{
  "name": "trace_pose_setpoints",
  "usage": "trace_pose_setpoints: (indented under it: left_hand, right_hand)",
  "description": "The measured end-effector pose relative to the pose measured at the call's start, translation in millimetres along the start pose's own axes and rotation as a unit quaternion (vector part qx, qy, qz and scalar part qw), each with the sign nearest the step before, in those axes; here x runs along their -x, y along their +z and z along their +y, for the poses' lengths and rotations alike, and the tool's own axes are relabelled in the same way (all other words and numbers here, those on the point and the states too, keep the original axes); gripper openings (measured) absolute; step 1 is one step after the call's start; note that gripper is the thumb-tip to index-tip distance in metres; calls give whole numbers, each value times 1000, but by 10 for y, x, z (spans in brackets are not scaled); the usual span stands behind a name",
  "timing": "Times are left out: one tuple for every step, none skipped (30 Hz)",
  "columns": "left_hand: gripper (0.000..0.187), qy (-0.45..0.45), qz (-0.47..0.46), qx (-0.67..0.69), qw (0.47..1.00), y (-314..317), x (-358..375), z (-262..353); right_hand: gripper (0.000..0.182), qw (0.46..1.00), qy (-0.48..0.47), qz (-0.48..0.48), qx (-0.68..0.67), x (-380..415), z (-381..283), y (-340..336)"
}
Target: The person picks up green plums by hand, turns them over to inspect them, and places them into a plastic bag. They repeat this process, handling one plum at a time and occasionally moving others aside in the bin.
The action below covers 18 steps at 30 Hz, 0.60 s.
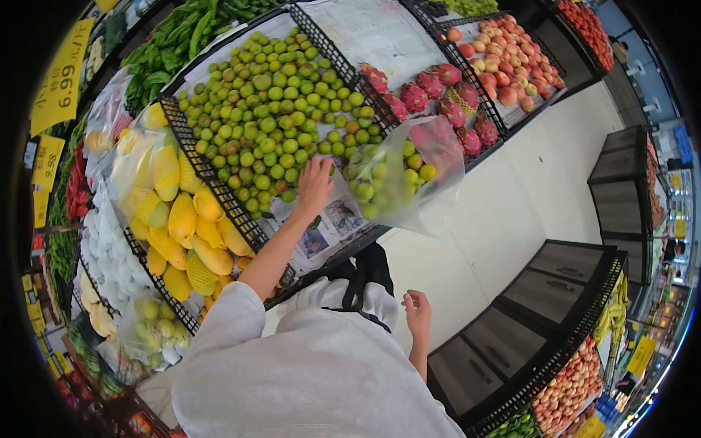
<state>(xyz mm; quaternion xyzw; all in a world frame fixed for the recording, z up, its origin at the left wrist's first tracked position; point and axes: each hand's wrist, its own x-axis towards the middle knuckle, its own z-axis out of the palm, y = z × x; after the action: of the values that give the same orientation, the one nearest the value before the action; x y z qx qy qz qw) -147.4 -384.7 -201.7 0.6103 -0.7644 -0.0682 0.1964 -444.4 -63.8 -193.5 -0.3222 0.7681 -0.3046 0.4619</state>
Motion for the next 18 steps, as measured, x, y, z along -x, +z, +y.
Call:
trace_pose_setpoints:
  left_hand:
    - [48, 7, -13, -23, 1000, 21, -17, -7]
    - [48, 13, -25, -26, 999, 42, -30, -11]
    - [48, 18, -37, -29, 999, 75, -34, -24]
    - [49, 22, -47, -33, 998, 98, -40, -42]
    - [50, 19, -62, -39, 997, 143, -43, -72]
    - [49, 22, -60, -40, 997, 148, -37, -67]
    - [49, 24, -56, -41, 997, 146, -32, -66]
    - [49, 24, -52, -42, 997, 140, -19, -73]
    - [49, 26, -45, -36, 998, 120, 7, -74]
    - [48, 29, -39, -30, 998, 91, 31, -66]
    - [48, 35, -32, -23, 999, 76, 32, -56]
    - [47, 43, -24, -35, 998, 103, 20, -74]
    - [46, 50, -16, -46, 998, 159, 11, -114]
    - [44, 55, -9, -57, 997, 219, 27, -143]
    - [43, 58, -10, -59, 997, 254, 21, -164]
    - [42, 61, -10, -61, 996, 279, 2, -192]
    - [41, 64, -10, -64, 996, 298, -17, -220]
    - [41, 65, -5, -61, 996, 324, -32, -251]
  right_hand:
    - [26, 1000, 3, 7, -1, 41, 23, -8]
    - [26, 1000, 5, 14, -1, 74, 44, -13]
    - [25, 1000, 4, 22, -3, 100, 33, -12]
    - [24, 1000, 1, 29, -5, 115, 19, -9]
    - [23, 999, -2, 34, -6, 121, 2, -3]
    - [22, 997, -21, 60, -41, 128, -72, 8]
    - [20, 993, -42, 83, -76, 130, -221, 16]
    - [18, 986, -62, 104, -110, 122, -381, -1]
    - [15, 978, -104, 123, -131, 123, -658, -51]
    - [13, 967, -144, 143, -152, 146, -1026, -114]
    - [8, 951, -212, 175, -141, 198, -1456, -182]
    - [7, 929, -280, 207, -127, 260, -1899, -266]
    - [10, 892, -372, 229, -115, 304, -2279, -359]
    - [14, 848, -459, 246, -100, 373, -2600, -447]
    - [19, 812, -513, 229, -156, 465, -2883, -487]
    - [25, 771, -562, 209, -213, 584, -3107, -496]
    - [33, 742, -604, 175, -233, 722, -3270, -521]
    - [41, 710, -643, 139, -252, 833, -3385, -523]
